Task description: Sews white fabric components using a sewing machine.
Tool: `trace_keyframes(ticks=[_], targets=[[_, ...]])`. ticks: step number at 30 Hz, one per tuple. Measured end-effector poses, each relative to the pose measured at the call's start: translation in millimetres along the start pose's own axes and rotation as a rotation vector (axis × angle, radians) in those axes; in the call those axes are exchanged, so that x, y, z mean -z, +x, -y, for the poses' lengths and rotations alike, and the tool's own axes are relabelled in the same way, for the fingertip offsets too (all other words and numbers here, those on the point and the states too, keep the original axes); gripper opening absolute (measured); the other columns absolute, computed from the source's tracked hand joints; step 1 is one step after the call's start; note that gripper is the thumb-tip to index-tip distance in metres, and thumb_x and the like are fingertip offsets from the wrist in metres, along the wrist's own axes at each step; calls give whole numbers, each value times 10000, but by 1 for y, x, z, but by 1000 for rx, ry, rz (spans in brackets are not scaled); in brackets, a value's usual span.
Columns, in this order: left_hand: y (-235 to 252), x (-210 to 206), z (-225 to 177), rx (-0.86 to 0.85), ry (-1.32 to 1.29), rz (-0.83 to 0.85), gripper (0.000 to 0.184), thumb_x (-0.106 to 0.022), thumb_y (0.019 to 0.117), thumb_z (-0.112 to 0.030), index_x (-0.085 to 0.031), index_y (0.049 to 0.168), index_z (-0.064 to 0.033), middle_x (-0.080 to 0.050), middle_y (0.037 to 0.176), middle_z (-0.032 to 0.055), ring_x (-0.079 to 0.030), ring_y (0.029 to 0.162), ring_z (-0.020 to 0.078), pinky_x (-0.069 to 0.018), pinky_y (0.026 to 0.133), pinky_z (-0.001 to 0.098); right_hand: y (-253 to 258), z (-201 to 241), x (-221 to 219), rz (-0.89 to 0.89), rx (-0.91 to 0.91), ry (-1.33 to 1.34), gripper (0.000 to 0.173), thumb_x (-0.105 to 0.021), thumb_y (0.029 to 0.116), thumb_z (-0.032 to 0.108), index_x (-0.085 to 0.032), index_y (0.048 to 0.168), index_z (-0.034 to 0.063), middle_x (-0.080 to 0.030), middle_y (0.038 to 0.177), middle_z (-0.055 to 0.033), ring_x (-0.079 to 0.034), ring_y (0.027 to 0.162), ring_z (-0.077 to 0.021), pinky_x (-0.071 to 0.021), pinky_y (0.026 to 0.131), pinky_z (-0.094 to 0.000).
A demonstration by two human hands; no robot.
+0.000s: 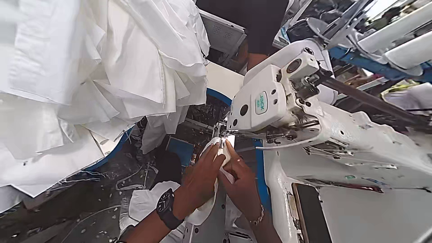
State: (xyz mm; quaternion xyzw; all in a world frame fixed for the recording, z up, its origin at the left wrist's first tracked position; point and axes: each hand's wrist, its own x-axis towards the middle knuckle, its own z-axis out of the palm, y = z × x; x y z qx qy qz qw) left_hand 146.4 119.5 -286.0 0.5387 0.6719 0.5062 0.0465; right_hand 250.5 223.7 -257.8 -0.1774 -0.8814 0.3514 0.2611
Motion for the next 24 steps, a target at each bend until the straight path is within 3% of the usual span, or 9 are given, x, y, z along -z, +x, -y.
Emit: trace_keyframes(ticks=[4,8,11,15,17,19,21,22,24], targets=[[1,-4,-5,59,-8,2,260,-573,870,106,-663,1108,54,-541,1438,307,-549,1330,470,-518,1041,486,-3,-2,-3,-45,-82,134,247,-725,795,131,-557,653,20,-650,1332,-190,-489,637,128,-391,548,-71],[5,-5,-2,47,14,-11,219,-549,917,77,-654,1106,44,-555,1435,286,-555,1333,444,-522,1035,450,-2,0,-6,-47,-26,-68,229,-675,856,177,-589,717,17,-634,1370,-210,-553,675,50,-440,596,-121],[5,-8,0,52,-14,-45,272,-537,916,56,-633,1170,66,-553,1438,289,-556,1340,426,-493,1074,446,-4,11,-9,-87,33,-326,205,-611,899,208,-629,782,41,-648,1343,-206,-595,653,-36,-451,551,-181],[15,-13,9,116,-62,-101,237,-503,982,12,-617,1171,97,-578,1398,305,-580,1310,426,-501,1062,475,4,20,-25,-244,108,-546,202,-586,917,130,-704,845,-17,-673,823,-171,-664,634,-230,-515,513,-308],[23,-13,9,145,-68,-128,228,-504,962,19,-627,1137,97,-624,1303,304,-601,1257,443,-501,1035,516,4,24,-21,-257,77,-604,188,-609,918,103,-723,875,-41,-690,762,-177,-699,630,-293,-545,514,-387],[17,6,-6,293,-132,-56,283,-556,990,-88,-652,1183,95,-688,1071,230,-665,1043,361,-523,940,503,-17,35,-2,-142,-23,-642,178,-647,904,86,-737,909,-68,-707,786,-210,-719,670,-356,-571,564,-478],[-6,38,-21,420,-277,217,384,-530,1048,-280,-616,1253,33,-611,795,85,-587,724,204,-504,722,407,-50,38,25,69,-219,-611,213,-686,898,139,-740,899,-67,-700,769,-226,-713,717,-411,-555,646,-581],[-20,51,-29,455,-314,357,375,-548,1053,-274,-619,1242,41,-605,763,103,-573,683,221,-491,693,421,-67,29,38,216,-366,-522,241,-710,910,178,-740,889,-61,-695,759,-222,-700,740,-410,-531,692,-612],[-44,59,-42,425,-208,400,273,-551,1044,-184,-671,1123,48,-648,770,164,-637,708,302,-506,699,487,-91,-7,66,475,-533,-228,202,-729,904,197,-741,860,0,-687,731,-94,-659,707,-213,-527,716,-458]])
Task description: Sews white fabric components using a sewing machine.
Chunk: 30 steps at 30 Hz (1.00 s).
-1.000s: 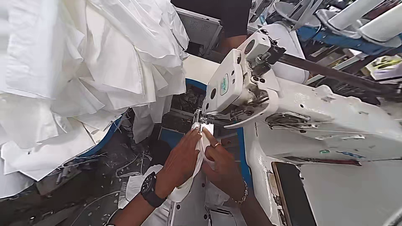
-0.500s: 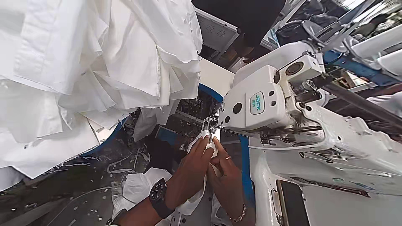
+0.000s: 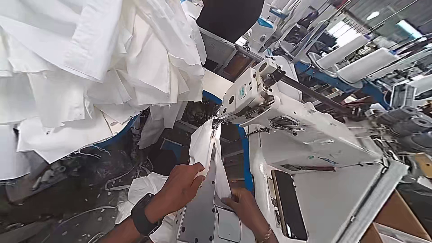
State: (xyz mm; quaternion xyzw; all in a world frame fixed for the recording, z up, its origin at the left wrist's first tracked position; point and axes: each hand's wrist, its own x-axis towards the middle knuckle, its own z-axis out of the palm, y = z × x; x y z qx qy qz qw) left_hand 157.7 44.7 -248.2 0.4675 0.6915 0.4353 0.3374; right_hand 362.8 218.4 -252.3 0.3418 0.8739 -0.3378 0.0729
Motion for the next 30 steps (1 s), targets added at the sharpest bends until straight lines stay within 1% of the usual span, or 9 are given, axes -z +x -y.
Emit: trace_keyframes(ticks=[2,5,7,10,14,17,23,26,30], targets=[[-8,-19,9,-180,115,-239,229,-546,1004,-130,-701,939,26,-659,746,152,-667,703,304,-531,662,482,-6,-16,14,110,221,164,174,-663,914,188,-756,886,44,-714,786,16,-664,758,-23,-557,787,-275],[6,-40,24,-414,207,-522,242,-521,980,-124,-691,847,-15,-658,712,105,-677,656,243,-548,589,393,-33,69,19,-220,569,-304,275,-578,956,195,-662,766,16,-568,566,-73,-596,496,-193,-463,457,-357],[9,-53,32,-420,199,-560,254,-493,988,-122,-660,824,-24,-609,630,88,-638,564,226,-508,511,377,-55,112,-8,-272,457,-587,225,-619,930,192,-687,797,23,-585,551,-110,-642,478,-291,-484,407,-434],[23,-39,22,-318,187,-542,262,-503,994,-156,-665,852,-7,-563,540,99,-624,484,270,-495,455,433,-47,125,-22,-103,130,-518,258,-593,991,174,-708,971,-56,-690,713,-224,-710,681,-439,-544,616,-597],[-3,-31,11,-164,112,-268,213,-583,989,-169,-662,924,17,-565,554,132,-629,517,324,-491,501,461,-47,149,6,-118,20,-558,347,-648,964,274,-688,903,-65,-660,658,-201,-691,633,-408,-526,577,-550],[4,-29,21,-243,103,-348,208,-598,964,-168,-646,847,-2,-549,536,111,-612,477,288,-470,451,428,-26,153,15,117,-74,-585,381,-616,994,286,-683,901,-77,-682,751,-247,-701,773,-453,-519,694,-603],[26,-48,32,-364,163,-634,257,-516,971,-198,-627,787,-56,-508,523,33,-557,441,179,-423,399,319,-8,136,28,330,90,-616,354,-551,1021,238,-647,847,-55,-631,683,-224,-676,709,-432,-489,629,-575],[24,-48,27,-312,171,-616,228,-536,957,-203,-652,833,-52,-510,501,33,-557,417,191,-420,388,335,-4,129,35,297,188,-590,372,-588,990,259,-650,783,-44,-600,620,-200,-651,630,-405,-465,577,-558],[8,-33,19,-211,151,-450,221,-610,943,-214,-679,864,-20,-534,505,82,-598,442,263,-465,423,411,2,129,33,400,113,-643,364,-553,1024,275,-663,894,-46,-642,703,-227,-681,737,-443,-488,650,-596]])
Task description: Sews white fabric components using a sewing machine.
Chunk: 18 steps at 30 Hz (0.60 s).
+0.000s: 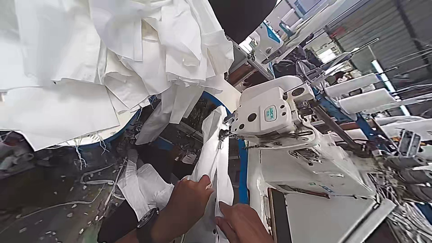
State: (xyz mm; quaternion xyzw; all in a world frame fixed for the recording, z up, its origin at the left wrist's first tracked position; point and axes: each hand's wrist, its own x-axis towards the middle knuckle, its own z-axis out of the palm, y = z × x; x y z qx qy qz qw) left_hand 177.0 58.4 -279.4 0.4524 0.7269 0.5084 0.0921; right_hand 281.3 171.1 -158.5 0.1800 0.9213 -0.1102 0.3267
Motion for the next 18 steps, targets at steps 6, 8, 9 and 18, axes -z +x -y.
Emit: trace_keyframes(ticks=[6,8,9,18], targets=[[0,4,18,-235,-116,10,264,-584,951,-176,-595,730,-33,-518,573,69,-572,503,212,-449,448,351,-6,-18,-8,-25,66,52,369,-590,994,248,-629,788,-55,-587,638,-215,-635,655,-418,-454,598,-581],[9,1,23,-292,-132,-31,272,-560,969,-163,-597,737,-27,-517,575,69,-563,506,206,-449,458,342,-6,-15,-11,-98,51,54,351,-574,990,238,-627,782,-40,-581,624,-198,-633,636,-405,-450,577,-565],[13,0,22,-302,-110,-32,272,-552,974,-165,-591,741,-31,-495,552,62,-544,478,202,-425,439,336,-10,-9,-9,-189,68,16,328,-575,976,229,-632,768,-19,-581,608,-179,-640,610,-386,-449,544,-539],[9,16,8,-265,-12,125,229,-593,940,-196,-624,762,-54,-464,476,48,-524,395,207,-386,379,353,-25,11,-31,-578,68,119,228,-606,950,144,-669,810,-25,-598,571,-125,-615,492,-274,-459,449,-438]])
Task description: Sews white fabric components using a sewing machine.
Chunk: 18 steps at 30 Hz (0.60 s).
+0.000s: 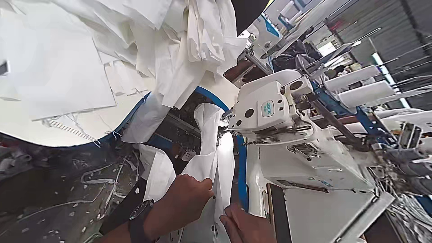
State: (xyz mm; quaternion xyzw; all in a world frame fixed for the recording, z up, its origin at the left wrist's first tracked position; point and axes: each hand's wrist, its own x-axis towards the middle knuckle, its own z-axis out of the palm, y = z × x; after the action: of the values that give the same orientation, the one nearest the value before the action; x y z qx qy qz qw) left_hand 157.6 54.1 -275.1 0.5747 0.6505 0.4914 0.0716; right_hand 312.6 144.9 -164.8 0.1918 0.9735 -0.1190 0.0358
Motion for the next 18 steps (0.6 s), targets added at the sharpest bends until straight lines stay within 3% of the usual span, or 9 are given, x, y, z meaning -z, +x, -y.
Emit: trace_keyframes(ticks=[3,6,8,13,18], targets=[[0,1,-6,31,117,-58,229,-579,928,-224,-632,768,-69,-453,466,33,-523,384,200,-380,362,345,0,18,-4,-86,-55,-131,176,-615,924,107,-721,889,-29,-665,627,-135,-675,529,-288,-511,455,-441],[-7,-8,-11,85,175,-136,208,-582,883,-211,-704,813,-58,-545,524,42,-592,432,205,-433,370,353,7,24,-13,-226,-125,-265,167,-618,907,83,-732,860,-29,-679,635,-132,-684,541,-278,-526,471,-414],[-11,-15,-17,97,126,-165,191,-576,869,-160,-729,825,-53,-630,616,53,-645,516,202,-488,425,339,18,36,-17,-270,-110,-374,142,-637,877,56,-754,861,-22,-691,649,-134,-694,554,-274,-536,481,-395],[1,-27,-2,193,-43,-291,248,-543,906,-146,-756,803,-70,-642,655,50,-650,579,196,-514,496,322,48,36,-30,-294,-79,-507,161,-655,854,49,-789,921,-11,-686,631,-104,-673,522,-230,-507,461,-334],[21,-38,10,201,-118,-342,228,-534,911,-109,-743,851,-41,-650,696,67,-661,617,203,-524,530,332,71,30,-24,-284,-150,-508,194,-654,860,67,-800,973,10,-678,637,-111,-679,530,-262,-501,439,-380]])
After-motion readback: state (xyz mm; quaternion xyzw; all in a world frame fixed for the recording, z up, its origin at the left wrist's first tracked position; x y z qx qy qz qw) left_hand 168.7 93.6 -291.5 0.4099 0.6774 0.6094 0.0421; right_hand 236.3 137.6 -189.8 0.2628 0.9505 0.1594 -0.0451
